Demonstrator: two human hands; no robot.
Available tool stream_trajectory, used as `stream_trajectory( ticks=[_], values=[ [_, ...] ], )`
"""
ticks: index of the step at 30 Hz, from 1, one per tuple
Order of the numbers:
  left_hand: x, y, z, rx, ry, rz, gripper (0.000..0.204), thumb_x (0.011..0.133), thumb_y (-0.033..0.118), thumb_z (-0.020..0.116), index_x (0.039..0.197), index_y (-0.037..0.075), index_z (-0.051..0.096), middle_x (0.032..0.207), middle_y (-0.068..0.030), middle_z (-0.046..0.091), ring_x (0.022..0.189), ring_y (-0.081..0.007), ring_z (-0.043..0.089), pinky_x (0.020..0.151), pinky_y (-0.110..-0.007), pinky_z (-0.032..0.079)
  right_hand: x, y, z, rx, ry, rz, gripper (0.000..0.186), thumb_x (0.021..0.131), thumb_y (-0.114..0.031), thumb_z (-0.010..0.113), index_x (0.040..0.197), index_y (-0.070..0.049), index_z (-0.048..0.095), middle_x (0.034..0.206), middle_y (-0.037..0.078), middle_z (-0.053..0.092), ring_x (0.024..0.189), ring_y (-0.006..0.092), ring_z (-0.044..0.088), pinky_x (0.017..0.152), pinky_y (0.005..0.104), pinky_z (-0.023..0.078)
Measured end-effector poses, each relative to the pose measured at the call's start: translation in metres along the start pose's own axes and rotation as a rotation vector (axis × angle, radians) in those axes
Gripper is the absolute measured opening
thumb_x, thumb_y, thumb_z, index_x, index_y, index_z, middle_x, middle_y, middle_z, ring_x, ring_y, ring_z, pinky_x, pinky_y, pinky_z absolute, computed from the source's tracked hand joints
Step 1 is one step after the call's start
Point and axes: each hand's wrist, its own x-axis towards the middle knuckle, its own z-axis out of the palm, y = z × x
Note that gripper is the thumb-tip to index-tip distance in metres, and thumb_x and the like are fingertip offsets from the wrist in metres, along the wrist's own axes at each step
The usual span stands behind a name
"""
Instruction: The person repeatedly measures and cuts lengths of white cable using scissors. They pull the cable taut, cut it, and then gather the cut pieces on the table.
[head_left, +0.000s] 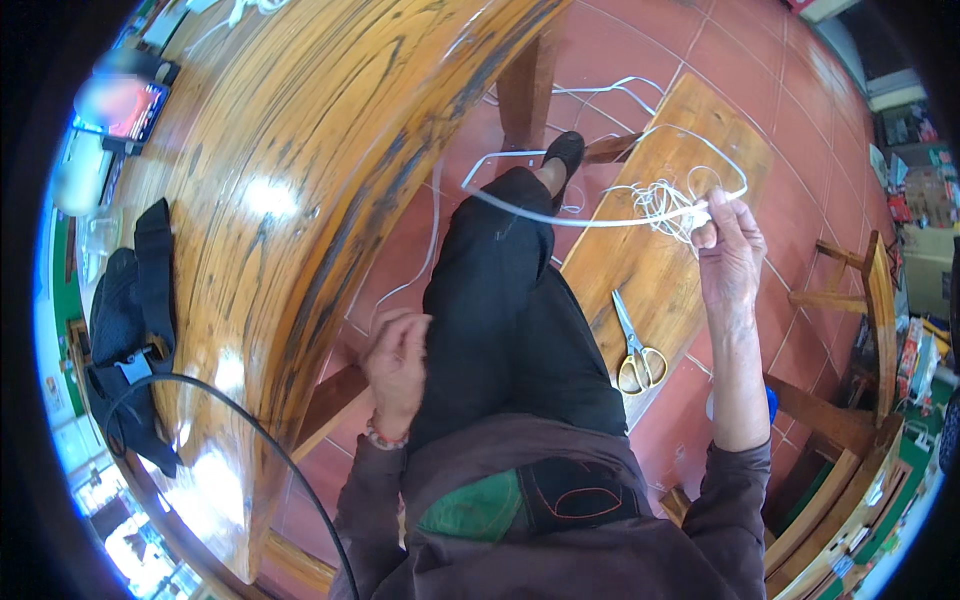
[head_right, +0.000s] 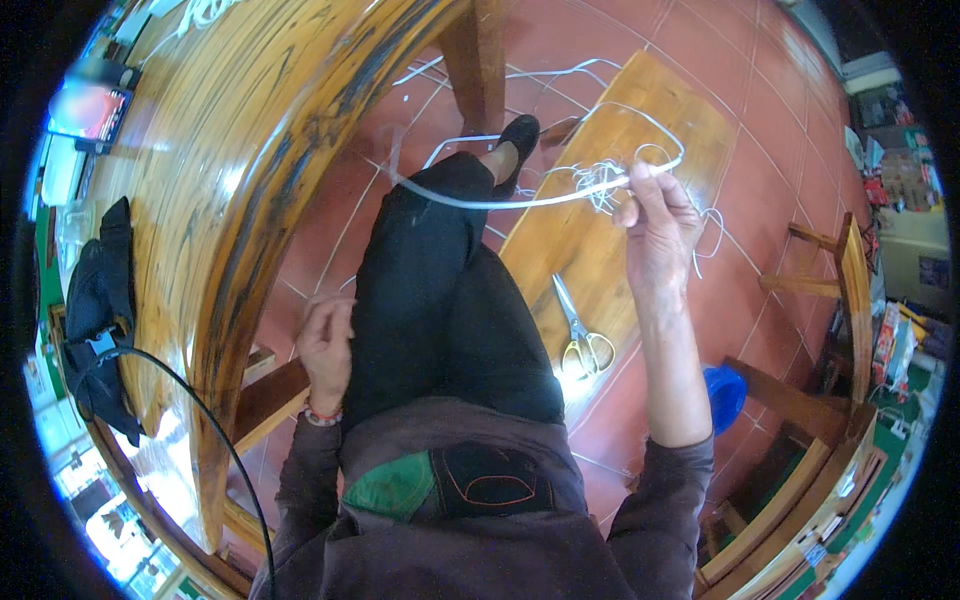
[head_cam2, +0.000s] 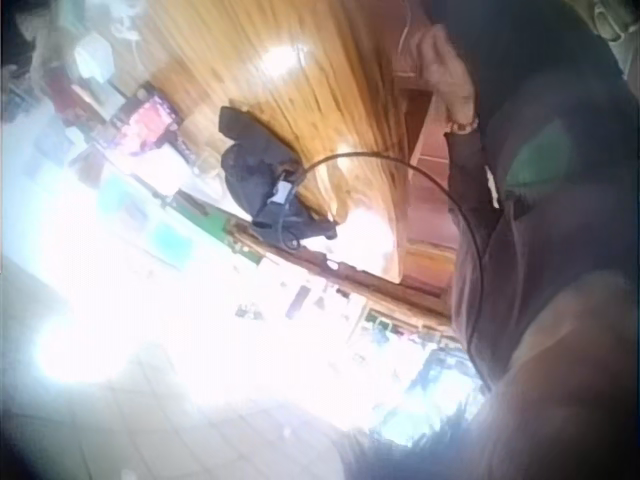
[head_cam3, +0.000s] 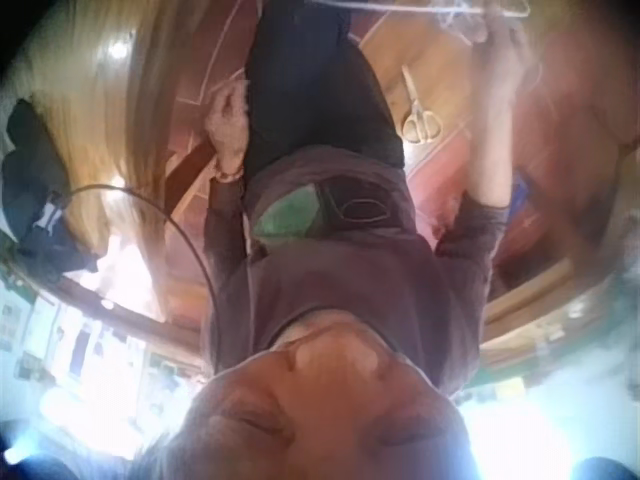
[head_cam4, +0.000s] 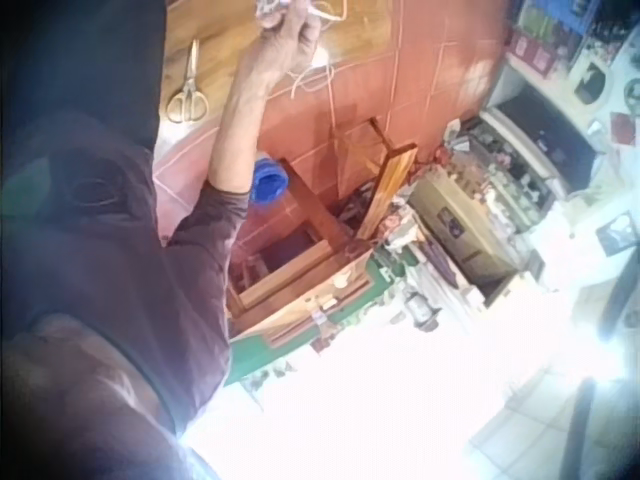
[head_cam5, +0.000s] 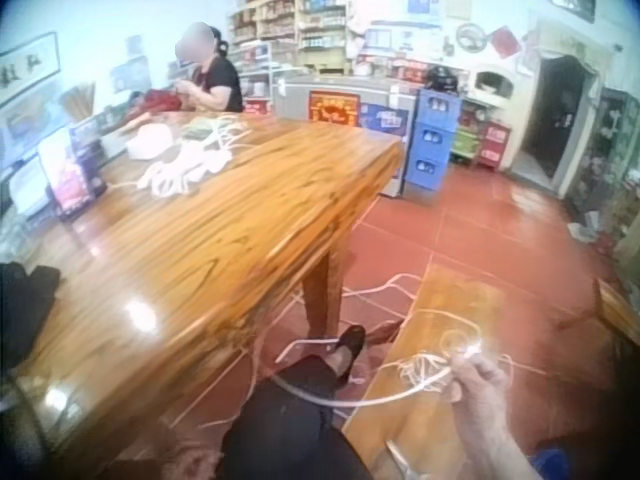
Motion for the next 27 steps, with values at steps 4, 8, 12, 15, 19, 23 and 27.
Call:
stream_trajectory(
  ticks=[4, 8, 12, 15, 19, 23, 27],
  values=[
    [-0.002, 0.016, 0.016, -0.092, -0.161, 0.120, 0.007, 0.080, 0.001, 0.054, 0.083, 0.000, 0.060, 0.078, -0.0087, 0.059, 0.058, -0.0131, 0.055, 0.052, -0.023, 0.043, -0.005, -0.001, 0.004, -0.018, 0.021, 0.015, 0.006, 0.080, -0.006, 0.060, 0.083, -0.002, 0.061, 0.071, 0.005, 0.061, 0.048, 0.0067, 0.048, 0.044, 0.0197, 0.039],
    [0.006, 0.031, 0.022, -0.309, -0.349, -0.049, 0.014, 0.085, 0.008, 0.050, 0.089, -0.001, 0.060, 0.081, -0.0054, 0.060, 0.054, -0.0063, 0.050, 0.047, -0.018, 0.039, -0.008, 0.003, 0.004, -0.007, 0.019, 0.031, 0.004, 0.080, -0.006, 0.059, 0.082, -0.003, 0.061, 0.071, 0.005, 0.061, 0.047, 0.0056, 0.047, 0.043, 0.0190, 0.038],
    [0.017, 0.050, 0.049, -0.423, -0.587, -0.098, 0.019, 0.087, 0.012, 0.048, 0.094, 0.000, 0.060, 0.084, -0.0050, 0.062, 0.057, -0.0059, 0.054, 0.049, -0.019, 0.042, -0.022, 0.009, 0.018, 0.047, 0.008, 0.062, 0.006, 0.080, -0.004, 0.059, 0.086, -0.003, 0.061, 0.077, 0.007, 0.062, 0.048, 0.0053, 0.048, 0.042, 0.0173, 0.037],
    [0.024, 0.068, 0.069, -0.584, -0.726, -0.201, 0.024, 0.089, 0.017, 0.047, 0.103, 0.002, 0.058, 0.091, -0.0062, 0.062, 0.067, -0.0083, 0.056, 0.057, -0.020, 0.045, -0.038, 0.019, 0.030, 0.115, -0.003, 0.105, 0.008, 0.080, -0.005, 0.059, 0.087, -0.004, 0.061, 0.078, 0.008, 0.062, 0.046, 0.0056, 0.048, 0.041, 0.0168, 0.037],
    [0.032, 0.072, 0.092, -0.936, -0.553, -0.263, 0.025, 0.089, 0.017, 0.047, 0.106, 0.000, 0.056, 0.093, -0.0072, 0.061, 0.072, -0.0084, 0.056, 0.067, -0.021, 0.045, -0.064, 0.032, 0.046, 0.153, -0.009, 0.205, 0.007, 0.081, -0.010, 0.059, 0.085, -0.004, 0.060, 0.076, 0.008, 0.062, 0.044, 0.0059, 0.047, 0.040, 0.0186, 0.038],
    [0.040, 0.071, 0.087, -0.941, -0.483, -0.262, 0.022, 0.088, 0.016, 0.049, 0.101, 0.000, 0.058, 0.088, -0.0075, 0.062, 0.072, -0.0092, 0.057, 0.065, -0.021, 0.046, -0.078, 0.045, 0.048, 0.269, -0.017, 0.307, 0.006, 0.082, -0.011, 0.059, 0.083, -0.006, 0.060, 0.076, 0.006, 0.062, 0.045, 0.0053, 0.046, 0.041, 0.0189, 0.036],
    [0.041, 0.069, 0.083, -0.982, -0.391, -0.281, 0.018, 0.087, 0.014, 0.051, 0.094, 0.000, 0.059, 0.086, -0.0087, 0.062, 0.072, -0.0098, 0.058, 0.064, -0.021, 0.046, -0.086, 0.053, 0.056, 0.431, -0.010, 0.433, 0.006, 0.083, -0.012, 0.057, 0.082, -0.007, 0.060, 0.077, 0.008, 0.063, 0.045, 0.0040, 0.041, 0.043, 0.0180, 0.034]
  ],
)
